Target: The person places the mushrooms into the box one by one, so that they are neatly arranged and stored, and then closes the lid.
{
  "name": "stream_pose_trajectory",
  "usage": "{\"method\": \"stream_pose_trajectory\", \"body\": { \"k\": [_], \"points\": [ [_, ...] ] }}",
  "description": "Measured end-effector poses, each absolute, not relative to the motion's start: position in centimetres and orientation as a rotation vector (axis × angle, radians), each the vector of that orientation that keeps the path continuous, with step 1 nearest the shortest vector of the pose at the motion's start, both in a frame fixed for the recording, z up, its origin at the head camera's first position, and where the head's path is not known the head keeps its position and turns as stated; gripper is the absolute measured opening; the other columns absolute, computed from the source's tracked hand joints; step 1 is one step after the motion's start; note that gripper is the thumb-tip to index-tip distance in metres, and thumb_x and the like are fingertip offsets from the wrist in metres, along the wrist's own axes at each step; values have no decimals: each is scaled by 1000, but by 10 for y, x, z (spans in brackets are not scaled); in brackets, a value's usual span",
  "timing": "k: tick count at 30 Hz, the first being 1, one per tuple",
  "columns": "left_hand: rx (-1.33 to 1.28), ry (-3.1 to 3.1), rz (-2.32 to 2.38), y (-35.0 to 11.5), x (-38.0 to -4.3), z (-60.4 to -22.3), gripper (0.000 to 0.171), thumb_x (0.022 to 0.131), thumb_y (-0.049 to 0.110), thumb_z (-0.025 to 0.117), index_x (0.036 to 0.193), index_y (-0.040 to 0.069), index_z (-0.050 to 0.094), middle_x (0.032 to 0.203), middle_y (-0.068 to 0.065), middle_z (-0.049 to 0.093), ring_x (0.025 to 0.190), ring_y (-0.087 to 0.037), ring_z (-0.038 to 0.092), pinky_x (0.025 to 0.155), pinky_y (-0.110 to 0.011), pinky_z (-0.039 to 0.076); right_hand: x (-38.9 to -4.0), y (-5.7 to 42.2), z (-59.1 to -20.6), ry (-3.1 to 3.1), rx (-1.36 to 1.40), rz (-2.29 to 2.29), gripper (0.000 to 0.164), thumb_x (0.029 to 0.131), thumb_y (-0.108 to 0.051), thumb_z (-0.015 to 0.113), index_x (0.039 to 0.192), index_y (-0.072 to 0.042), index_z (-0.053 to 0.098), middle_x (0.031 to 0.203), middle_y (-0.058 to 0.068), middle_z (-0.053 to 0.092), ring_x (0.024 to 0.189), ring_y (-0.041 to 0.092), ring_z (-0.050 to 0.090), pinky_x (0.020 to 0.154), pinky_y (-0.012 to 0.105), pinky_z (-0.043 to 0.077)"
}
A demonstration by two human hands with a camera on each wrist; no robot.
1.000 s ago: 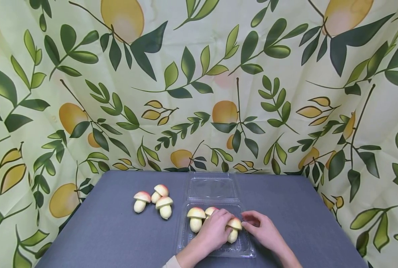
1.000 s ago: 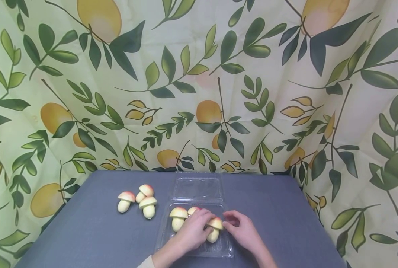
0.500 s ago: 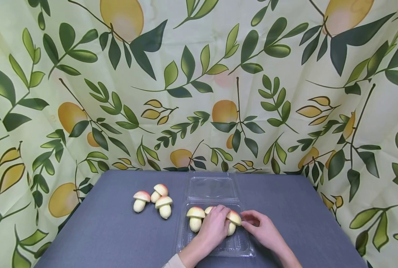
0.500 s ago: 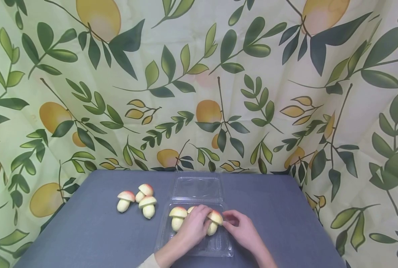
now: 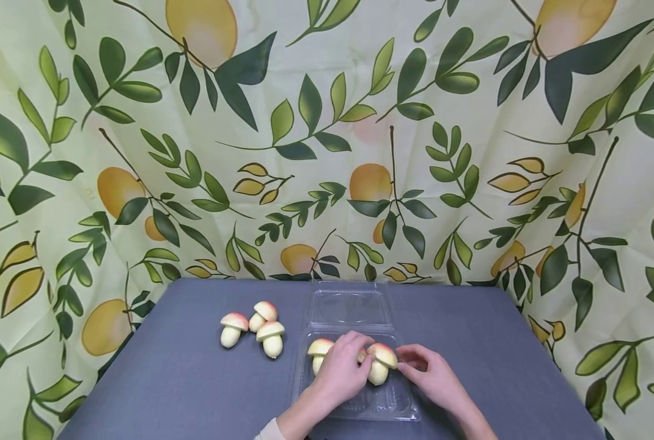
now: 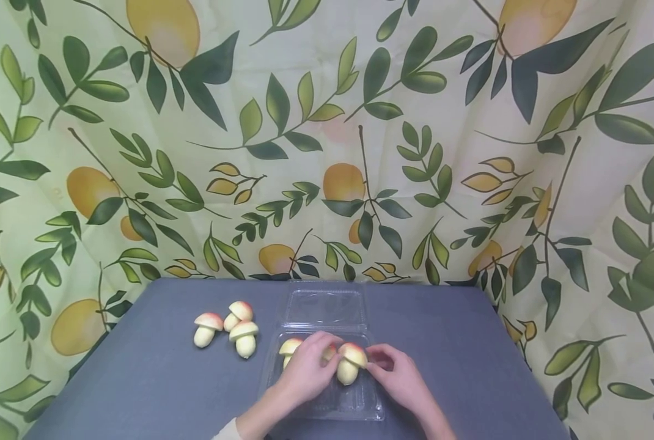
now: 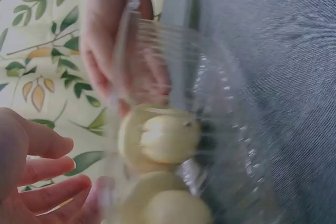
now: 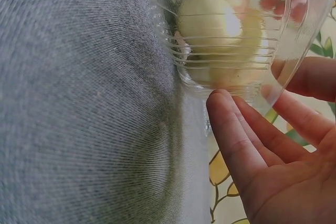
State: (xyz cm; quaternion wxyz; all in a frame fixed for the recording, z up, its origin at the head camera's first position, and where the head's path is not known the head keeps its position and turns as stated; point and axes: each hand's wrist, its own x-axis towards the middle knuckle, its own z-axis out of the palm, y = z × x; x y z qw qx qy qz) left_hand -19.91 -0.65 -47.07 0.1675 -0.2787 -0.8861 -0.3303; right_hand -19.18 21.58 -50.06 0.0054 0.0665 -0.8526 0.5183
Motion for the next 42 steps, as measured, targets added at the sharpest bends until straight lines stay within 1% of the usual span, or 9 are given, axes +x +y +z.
{"method": "stream_pose_trajectory", "body": {
  "k": [6,11,14,18,22,25,29,37,42],
  "points": [
    [-786,-2513,-1054,-19,-198,-458,17,92,12,69,107,8,74,104,-3,70,101,-17,66,87,-33,54,-192,216,-502,-2670,211,1628,33,90,-18,79,117,-3,70,109,9,71,91,14,69,76,25,55],
    [-795,-2492,-1126,-30,-197,-450,16,93,13,68,107,8,74,104,-4,71,99,-20,67,85,-33,54,-192,216,-500,-2685,192,1633,33,90,-19,79,118,-4,70,109,8,71,91,14,69,77,25,55],
    [-808,-2476,-1215,-37,-197,-446,17,95,13,67,109,7,74,105,-4,70,92,-17,68,78,-27,56,-191,216,-499,-2685,200,1629,33,90,-18,79,118,-2,70,109,9,71,91,15,69,76,25,55],
    [-827,-2466,-1321,-46,-196,-443,17,97,13,65,111,6,73,108,-7,69,87,-15,66,70,-25,57,-190,217,-499,-2687,196,1631,33,90,-17,78,118,-2,70,108,9,71,91,15,69,77,25,55],
    [-845,-2442,-1336,-56,-195,-440,16,98,10,65,111,4,72,107,-8,70,89,-13,65,70,-26,58,-191,217,-501,-2685,190,1629,33,90,-17,78,118,-3,70,108,8,72,91,13,69,77,25,55],
    [-847,-2422,-1346,-63,-196,-439,16,97,8,65,111,4,72,105,-7,70,92,-12,65,70,-23,57,-191,217,-501,-2675,207,1633,33,90,-16,78,118,-1,69,108,9,71,91,14,70,77,25,55],
    [-822,-2394,-1328,-74,-197,-441,14,95,5,67,108,6,73,101,-5,70,92,-14,65,69,-23,57,-191,217,-501,-2671,234,1652,34,90,-14,78,119,0,69,109,10,71,91,16,70,76,25,55],
    [-726,-2336,-1270,-96,-203,-443,8,95,8,70,101,11,75,94,0,70,86,-9,65,68,-31,58,-191,217,-501,-2673,227,1664,33,90,-14,78,119,0,68,109,11,71,91,17,70,76,25,55],
    [-612,-2325,-1248,-111,-208,-447,12,91,4,72,98,14,75,90,9,69,84,-7,64,67,-32,58,-190,216,-500,-2683,210,1660,34,90,-14,78,119,0,68,109,10,71,91,17,70,75,25,55]
  ]
}}
